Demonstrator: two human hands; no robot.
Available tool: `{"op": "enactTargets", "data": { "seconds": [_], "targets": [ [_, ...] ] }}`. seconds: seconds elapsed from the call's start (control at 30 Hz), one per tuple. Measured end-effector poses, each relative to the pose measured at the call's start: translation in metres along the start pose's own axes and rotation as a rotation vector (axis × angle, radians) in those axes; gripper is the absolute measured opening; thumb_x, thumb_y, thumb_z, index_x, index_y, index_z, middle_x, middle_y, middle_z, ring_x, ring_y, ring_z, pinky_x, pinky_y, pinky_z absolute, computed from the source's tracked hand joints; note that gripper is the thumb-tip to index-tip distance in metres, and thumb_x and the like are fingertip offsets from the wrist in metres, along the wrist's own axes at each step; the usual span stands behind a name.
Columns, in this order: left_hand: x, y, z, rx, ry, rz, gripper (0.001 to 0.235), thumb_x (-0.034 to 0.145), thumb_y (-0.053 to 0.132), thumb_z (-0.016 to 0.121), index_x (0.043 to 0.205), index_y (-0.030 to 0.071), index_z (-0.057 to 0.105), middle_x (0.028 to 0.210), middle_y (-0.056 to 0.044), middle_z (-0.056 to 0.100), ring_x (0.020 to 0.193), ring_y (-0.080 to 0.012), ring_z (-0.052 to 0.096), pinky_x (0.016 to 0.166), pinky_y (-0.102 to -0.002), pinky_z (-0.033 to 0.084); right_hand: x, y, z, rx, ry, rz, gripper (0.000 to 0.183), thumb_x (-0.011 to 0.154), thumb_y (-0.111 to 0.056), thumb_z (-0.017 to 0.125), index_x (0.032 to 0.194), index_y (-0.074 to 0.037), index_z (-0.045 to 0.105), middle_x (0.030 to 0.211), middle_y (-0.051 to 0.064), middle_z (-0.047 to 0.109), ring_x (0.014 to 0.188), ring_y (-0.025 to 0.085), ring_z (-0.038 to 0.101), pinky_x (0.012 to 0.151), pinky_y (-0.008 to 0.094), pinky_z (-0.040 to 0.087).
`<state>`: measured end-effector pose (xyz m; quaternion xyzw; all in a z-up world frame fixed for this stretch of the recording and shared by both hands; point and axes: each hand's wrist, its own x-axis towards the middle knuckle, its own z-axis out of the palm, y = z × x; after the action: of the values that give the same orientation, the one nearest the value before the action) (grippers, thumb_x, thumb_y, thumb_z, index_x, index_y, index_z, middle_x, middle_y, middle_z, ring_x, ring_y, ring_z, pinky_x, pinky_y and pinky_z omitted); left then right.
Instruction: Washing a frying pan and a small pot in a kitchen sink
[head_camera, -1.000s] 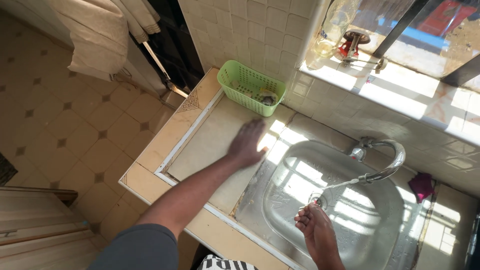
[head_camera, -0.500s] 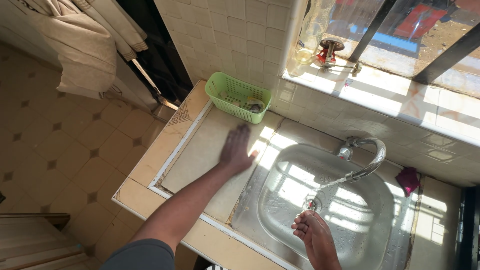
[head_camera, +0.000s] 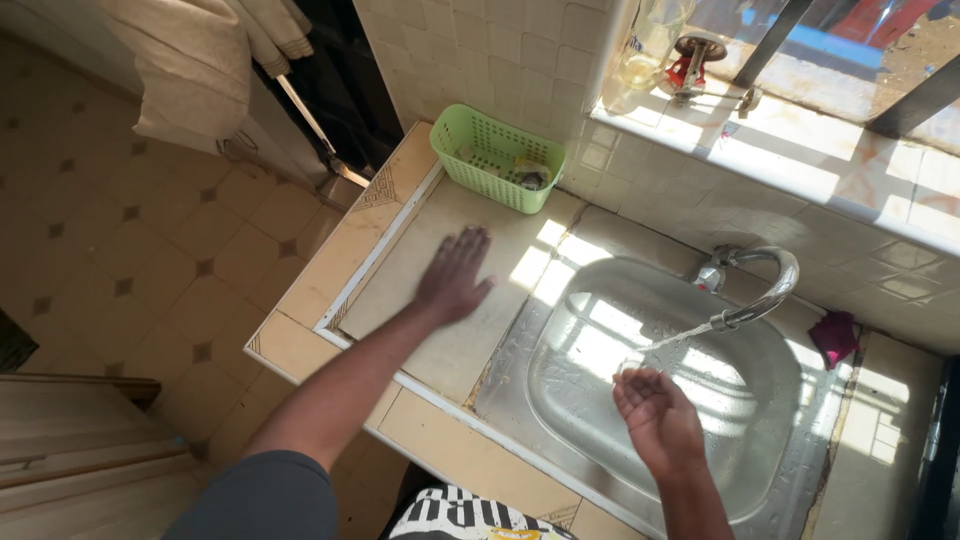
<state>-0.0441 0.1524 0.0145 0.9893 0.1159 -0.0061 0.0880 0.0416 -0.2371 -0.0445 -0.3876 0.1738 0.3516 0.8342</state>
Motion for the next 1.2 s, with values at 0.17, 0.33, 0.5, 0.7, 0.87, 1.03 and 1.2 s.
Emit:
{"op": "enactTargets", "data": {
  "seconds": [0.17, 0.33, 0.5, 0.7, 0.87, 1.03, 1.2],
  "targets": [
    [-0.049, -0.074, -0.018, 0.135, -0.081, -0.004, 0.074, 0.106, 0.048, 0.03, 0.163, 0.006, 0.009, 0.173, -0.013, 0.007, 0.159, -0.0296, 0.008, 0.129, -0.046, 0.007, 0.014, -0.04, 0.011, 0.182, -0.023, 0.001, 0.026, 0.107, -0.02, 0.044, 0.115, -0.005, 0.063, 0.119, 0.01, 0.068, 0.127, 0.03, 0.063, 0.111, 0.042, 0.049],
    [-0.074, -0.065, -0.016, 0.199, -0.121, -0.005, 0.073, 0.107, 0.05, 0.027, 0.164, 0.005, 0.022, 0.172, -0.015, 0.019, 0.16, -0.0304, 0.016, 0.13, -0.047, 0.01, 0.042, -0.063, 0.02, 0.305, -0.001, 0.003, 0.025, 0.106, -0.012, 0.044, 0.115, -0.002, 0.065, 0.113, 0.007, 0.069, 0.119, 0.025, 0.067, 0.11, 0.04, 0.053],
    [-0.08, -0.043, -0.001, 0.197, -0.112, 0.078, 0.072, 0.108, 0.049, 0.025, 0.165, 0.006, 0.018, 0.173, -0.015, 0.014, 0.16, -0.0323, 0.011, 0.129, -0.052, 0.008, 0.091, -0.069, 0.008, 0.452, 0.025, 0.02, 0.022, 0.099, -0.002, 0.041, 0.104, 0.0, 0.062, 0.096, 0.009, 0.067, 0.103, 0.026, 0.069, 0.096, 0.04, 0.06],
    [-0.079, -0.019, -0.001, 0.156, -0.05, 0.225, 0.073, 0.104, 0.052, 0.039, 0.161, 0.007, 0.031, 0.169, -0.016, 0.029, 0.158, -0.0316, 0.022, 0.128, -0.053, 0.012, 0.084, -0.071, 0.028, 0.537, 0.049, 0.005, 0.024, 0.101, -0.002, 0.039, 0.092, 0.0, 0.061, 0.085, 0.007, 0.064, 0.094, 0.025, 0.069, 0.088, 0.036, 0.062],
    [-0.06, 0.057, 0.049, -0.087, -0.127, 0.371, 0.078, 0.102, 0.051, 0.045, 0.163, 0.009, 0.022, 0.171, -0.011, 0.019, 0.159, -0.025, 0.014, 0.128, -0.05, 0.004, 0.076, -0.082, 0.044, 0.718, 0.021, 0.061, 0.018, 0.086, 0.005, 0.037, 0.088, -0.002, 0.054, 0.083, 0.01, 0.058, 0.079, 0.023, 0.06, 0.076, 0.032, 0.056],
    [-0.051, 0.111, 0.061, -0.148, -0.021, 0.428, 0.075, 0.106, 0.051, 0.035, 0.163, 0.006, 0.017, 0.172, -0.014, 0.016, 0.161, -0.0278, 0.013, 0.131, -0.05, 0.008, 0.079, -0.091, 0.04, 0.655, 0.108, -0.039, 0.019, 0.088, 0.007, 0.034, 0.088, -0.002, 0.051, 0.088, 0.012, 0.058, 0.083, 0.027, 0.064, 0.078, 0.033, 0.06],
    [-0.022, 0.159, 0.038, -1.045, 0.079, 0.029, 0.062, 0.105, 0.04, 0.034, 0.151, 0.0, 0.044, 0.155, -0.023, 0.049, 0.147, -0.0357, 0.043, 0.121, -0.048, 0.034, 0.044, -0.091, 0.074, 0.686, 0.183, -0.02, 0.026, 0.099, 0.003, 0.029, 0.097, -0.001, 0.055, 0.086, 0.014, 0.06, 0.078, 0.024, 0.06, 0.07, 0.032, 0.059]
  ]
}}
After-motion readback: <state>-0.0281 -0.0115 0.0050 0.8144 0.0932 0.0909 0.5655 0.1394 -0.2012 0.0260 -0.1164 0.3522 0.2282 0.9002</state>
